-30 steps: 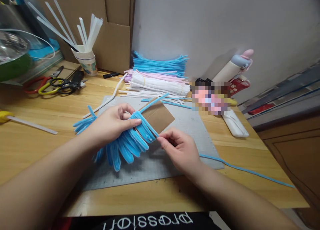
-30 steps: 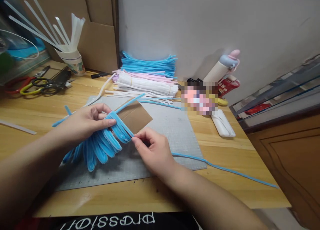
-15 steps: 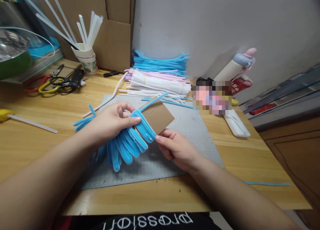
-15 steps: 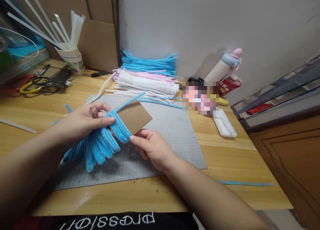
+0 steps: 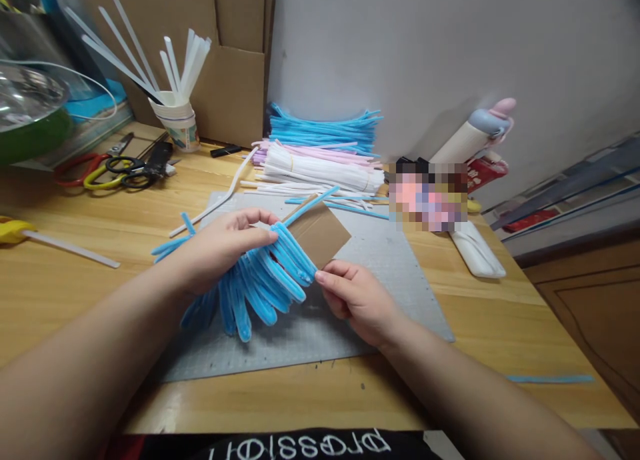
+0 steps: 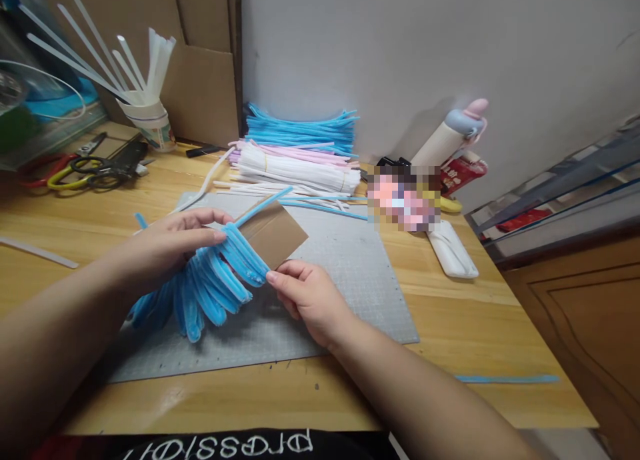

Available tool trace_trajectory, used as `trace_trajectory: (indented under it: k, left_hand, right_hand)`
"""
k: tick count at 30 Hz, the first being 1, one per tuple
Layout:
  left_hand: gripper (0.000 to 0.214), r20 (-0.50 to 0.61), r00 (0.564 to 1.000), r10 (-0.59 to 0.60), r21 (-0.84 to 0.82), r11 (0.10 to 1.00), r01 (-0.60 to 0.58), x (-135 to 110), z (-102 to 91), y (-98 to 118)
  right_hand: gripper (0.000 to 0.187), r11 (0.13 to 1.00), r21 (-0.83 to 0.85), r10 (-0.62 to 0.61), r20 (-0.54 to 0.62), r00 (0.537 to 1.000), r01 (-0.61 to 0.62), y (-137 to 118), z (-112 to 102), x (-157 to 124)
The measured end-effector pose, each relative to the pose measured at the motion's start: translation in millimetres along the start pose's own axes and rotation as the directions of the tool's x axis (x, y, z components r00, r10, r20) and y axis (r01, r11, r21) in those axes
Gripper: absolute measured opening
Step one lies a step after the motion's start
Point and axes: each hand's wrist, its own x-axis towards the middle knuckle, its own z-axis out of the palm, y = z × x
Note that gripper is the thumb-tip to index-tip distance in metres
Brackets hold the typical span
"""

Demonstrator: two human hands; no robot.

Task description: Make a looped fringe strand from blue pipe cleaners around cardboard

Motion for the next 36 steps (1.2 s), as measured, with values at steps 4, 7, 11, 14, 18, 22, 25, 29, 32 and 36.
trace_trajectory:
  k: [4, 7, 11, 14, 18, 22, 25, 29, 32, 36]
  left_hand:
    - [0.036, -0.025, 1.0, 0.011, 0.054, 0.999, -0.01, 1, -0.5, -1]
    - [0.036, -0.033, 0.999, 0.023, 0.04, 0.999, -0.021, 1, 0.1, -1]
    - [0.032, -0.027, 0.999, 0.021, 0.053, 0.998, -0.019, 0, 3.4, 1]
    - [0.03, -0.001, 0.999, -0.032, 0.046, 0.998, 0.032, -2, 5.8, 2]
    - [0.028, -0.009, 0.999, -0.037, 0.024, 0.999, 0.037, -2, 5.4, 2]
    - [0.027, -0.014, 1.0, -0.011, 0.008, 1.0, 0.011, -1, 1.1, 1]
    - [0.028, 0.011, 1.0, -0.025, 0.009, 1.0, 0.025, -2, -2.0, 2]
    - [0.028, -0.027, 0.999, -0.02, 0.068, 0.997, 0.022, -3, -2.4, 5]
    - [0.027, -0.039, 0.999, -0.009, 0.101, 0.995, 0.013, -2, -1.5, 5]
    - [0.029, 0.035, 0.999, -0.018, 0.074, 0.997, 0.015, -2, -3.9, 3]
  right_hand:
    - [0.031, 1.0, -0.016, -0.005, -0.004, 1.0, 0.005, 0, 0, 0]
    - [0.031, 1.0, -0.027, -0.005, -0.011, 1.0, 0.005, 0, 1, 0]
    - [0.033, 0.998, -0.065, -0.012, -0.027, 1.0, 0.011, 0, 2, -1]
    - [0.033, 0.996, -0.092, -0.022, -0.031, 0.999, 0.019, 0, 2, -1]
    - [0.031, 0.995, -0.095, -0.038, 0.0, 0.999, 0.038, 1, -1, 0]
    - [0.028, 0.998, -0.032, -0.054, 0.1, 0.994, 0.057, 2, -4, 1]
    - [0.028, 0.995, -0.062, -0.063, 0.149, 0.987, 0.073, 1, -4, 0]
    - [0.023, 0.967, -0.202, -0.141, 0.092, 0.986, 0.157, -3, -2, -6]
    - [0.021, 0.926, -0.296, -0.226, 0.064, 0.972, 0.234, -6, 0, -9]
    - [0.021, 0.87, -0.387, -0.289, 0.098, 0.952, 0.304, -4, 0, -10]
